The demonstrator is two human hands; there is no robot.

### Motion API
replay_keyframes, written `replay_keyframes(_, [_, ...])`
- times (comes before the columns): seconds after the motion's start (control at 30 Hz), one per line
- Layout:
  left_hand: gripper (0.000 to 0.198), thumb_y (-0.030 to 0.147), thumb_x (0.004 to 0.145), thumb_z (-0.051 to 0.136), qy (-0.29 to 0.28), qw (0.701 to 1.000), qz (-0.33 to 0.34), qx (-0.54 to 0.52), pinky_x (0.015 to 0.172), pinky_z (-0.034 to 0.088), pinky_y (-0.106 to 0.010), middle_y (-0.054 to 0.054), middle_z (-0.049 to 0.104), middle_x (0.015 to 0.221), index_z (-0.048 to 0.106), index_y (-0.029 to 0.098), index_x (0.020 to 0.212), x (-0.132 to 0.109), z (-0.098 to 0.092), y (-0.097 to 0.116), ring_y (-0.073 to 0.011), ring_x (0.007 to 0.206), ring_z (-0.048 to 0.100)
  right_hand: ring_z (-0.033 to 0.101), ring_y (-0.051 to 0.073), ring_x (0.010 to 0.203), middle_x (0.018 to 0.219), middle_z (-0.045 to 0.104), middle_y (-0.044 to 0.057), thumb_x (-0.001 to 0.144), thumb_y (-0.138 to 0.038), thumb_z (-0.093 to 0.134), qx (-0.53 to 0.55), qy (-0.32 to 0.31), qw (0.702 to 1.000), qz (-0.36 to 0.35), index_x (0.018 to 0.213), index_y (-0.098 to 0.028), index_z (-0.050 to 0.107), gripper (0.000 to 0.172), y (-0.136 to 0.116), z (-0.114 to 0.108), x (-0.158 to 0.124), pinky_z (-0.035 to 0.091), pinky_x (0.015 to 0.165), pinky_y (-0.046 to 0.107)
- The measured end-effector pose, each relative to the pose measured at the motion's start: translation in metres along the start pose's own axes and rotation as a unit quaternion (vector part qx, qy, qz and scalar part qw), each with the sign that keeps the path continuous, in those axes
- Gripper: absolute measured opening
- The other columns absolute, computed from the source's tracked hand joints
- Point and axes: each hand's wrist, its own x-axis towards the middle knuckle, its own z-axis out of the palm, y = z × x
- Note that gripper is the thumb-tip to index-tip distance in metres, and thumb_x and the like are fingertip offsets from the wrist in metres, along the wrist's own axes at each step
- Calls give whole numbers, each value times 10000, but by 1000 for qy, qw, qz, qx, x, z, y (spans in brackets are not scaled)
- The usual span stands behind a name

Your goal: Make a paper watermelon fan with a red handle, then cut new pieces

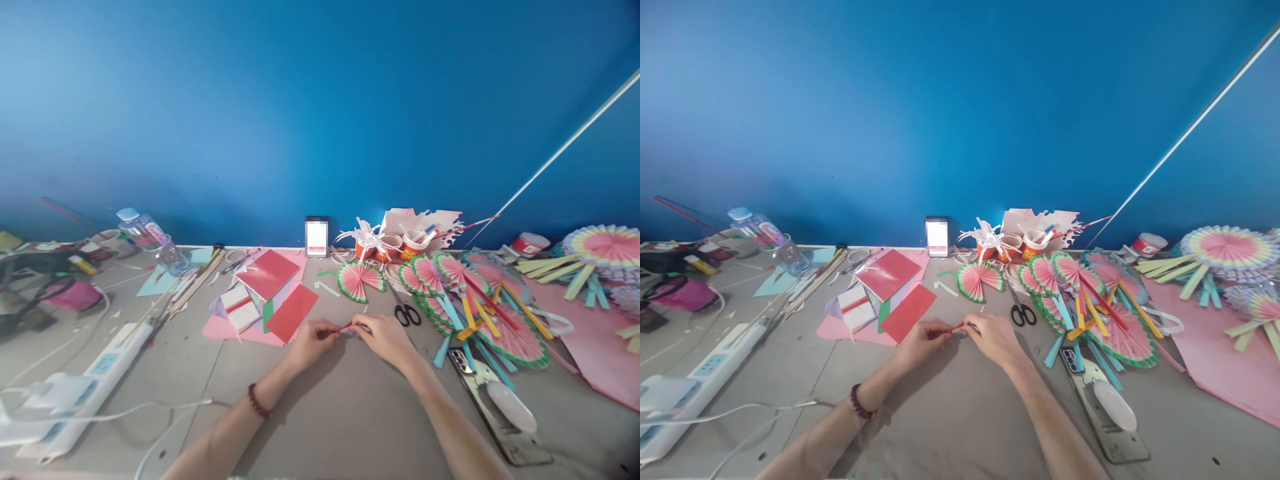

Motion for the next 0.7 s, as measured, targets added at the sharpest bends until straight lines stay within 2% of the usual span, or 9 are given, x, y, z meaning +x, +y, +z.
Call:
replay_keyframes(0.2, [233, 347, 733, 636, -1, 1000, -4, 14, 569, 410, -240, -45, 621, 727, 747, 163, 825, 1, 3, -6, -137, 604, 537, 637, 166, 673, 764, 705, -4, 901, -310, 464, -12, -9, 1000, 8, 839, -251, 639, 195, 0, 2, 0, 327, 561, 247])
replay_keyframes(0.4, [267, 375, 765, 603, -9, 999, -16, 46, 554, 397, -227, -32, 621, 705, 740, 157, 835, -1, 3, -1, -121, 589, 524, 634, 160, 686, 767, 701, -3, 915, -325, 435, -23, -29, 999, 22, 851, -253, 638, 225, -3, -1, 0, 314, 567, 244])
replay_keyframes(0.53, [293, 396, 781, 572, -7, 998, -12, 56, 534, 385, -223, -24, 611, 681, 732, 153, 817, -1, 3, -6, -113, 564, 508, 635, 161, 692, 778, 705, -2, 916, -342, 433, -24, -35, 999, 26, 858, -258, 637, 228, -4, -1, 1, 314, 571, 245])
replay_keyframes(0.7, [330, 426, 798, 535, -51, 997, -52, 16, 538, 408, -218, -9, 613, 628, 703, 147, 849, -1, 6, -11, -116, 534, 537, 645, 169, 721, 794, 710, 2, 911, -324, 437, -34, -37, 998, 35, 866, -255, 637, 216, -4, 1, 1, 321, 592, 245])
